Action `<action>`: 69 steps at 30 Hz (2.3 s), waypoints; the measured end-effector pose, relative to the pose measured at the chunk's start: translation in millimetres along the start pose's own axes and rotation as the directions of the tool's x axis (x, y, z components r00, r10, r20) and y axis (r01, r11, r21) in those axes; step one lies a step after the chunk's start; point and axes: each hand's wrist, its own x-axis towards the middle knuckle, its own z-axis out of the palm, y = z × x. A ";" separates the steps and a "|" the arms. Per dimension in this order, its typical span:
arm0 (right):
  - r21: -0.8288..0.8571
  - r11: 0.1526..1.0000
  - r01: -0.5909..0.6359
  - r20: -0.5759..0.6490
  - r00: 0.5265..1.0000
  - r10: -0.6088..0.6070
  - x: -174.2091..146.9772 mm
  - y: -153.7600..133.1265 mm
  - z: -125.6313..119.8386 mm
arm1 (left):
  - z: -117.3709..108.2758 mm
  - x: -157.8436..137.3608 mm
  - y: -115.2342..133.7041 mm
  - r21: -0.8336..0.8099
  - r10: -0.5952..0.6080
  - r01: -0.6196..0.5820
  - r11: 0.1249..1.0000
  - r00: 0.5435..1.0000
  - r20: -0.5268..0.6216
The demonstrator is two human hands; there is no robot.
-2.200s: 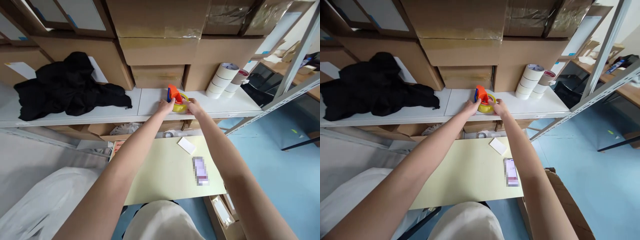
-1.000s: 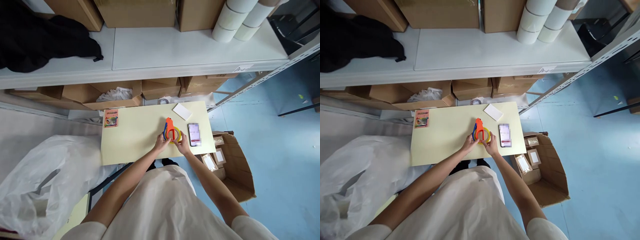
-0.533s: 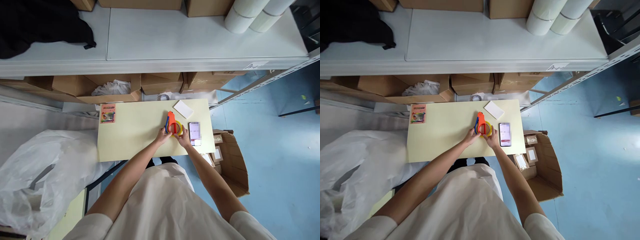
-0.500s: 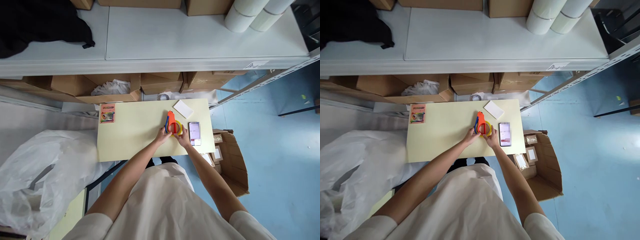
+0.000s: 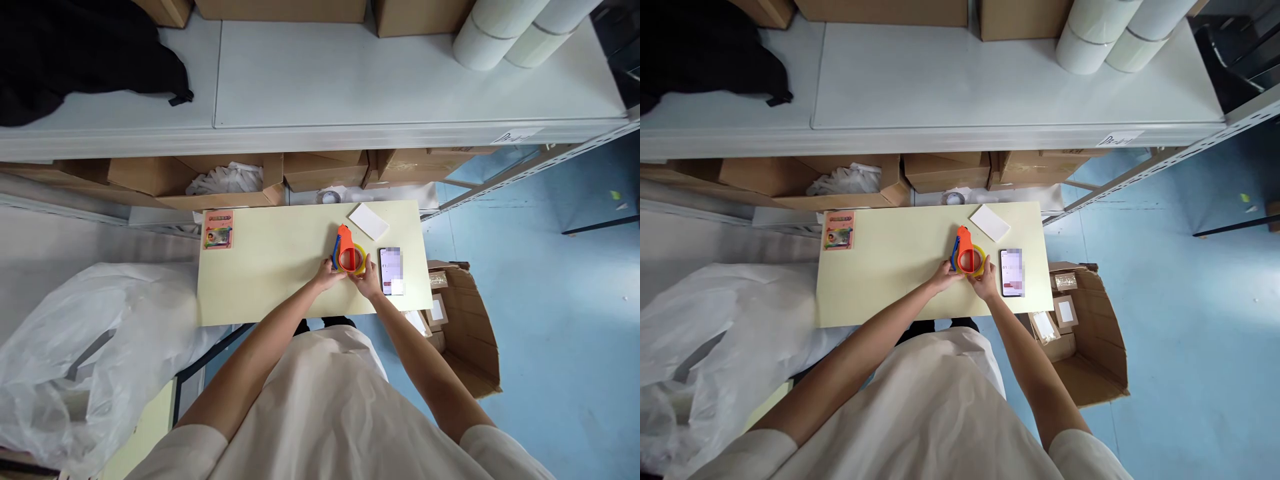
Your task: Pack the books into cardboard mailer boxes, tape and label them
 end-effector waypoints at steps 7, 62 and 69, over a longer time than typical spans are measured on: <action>-0.169 0.985 -0.025 -0.024 0.999 0.022 -3.3 -15.0 -5.9 | -17.0 0.8 9.9 0.030 0.000 -0.003 1.000 0.996 0.089; -0.455 -0.199 0.868 0.859 0.487 0.158 -218.7 -217.2 531.0 | -454.5 -256.2 -267.5 0.565 0.147 0.381 0.732 0.721 -0.677; -0.528 -0.266 0.806 0.772 0.586 0.244 -170.3 -187.4 574.1 | -467.1 -233.5 -273.4 0.570 0.079 0.338 0.749 0.809 -0.583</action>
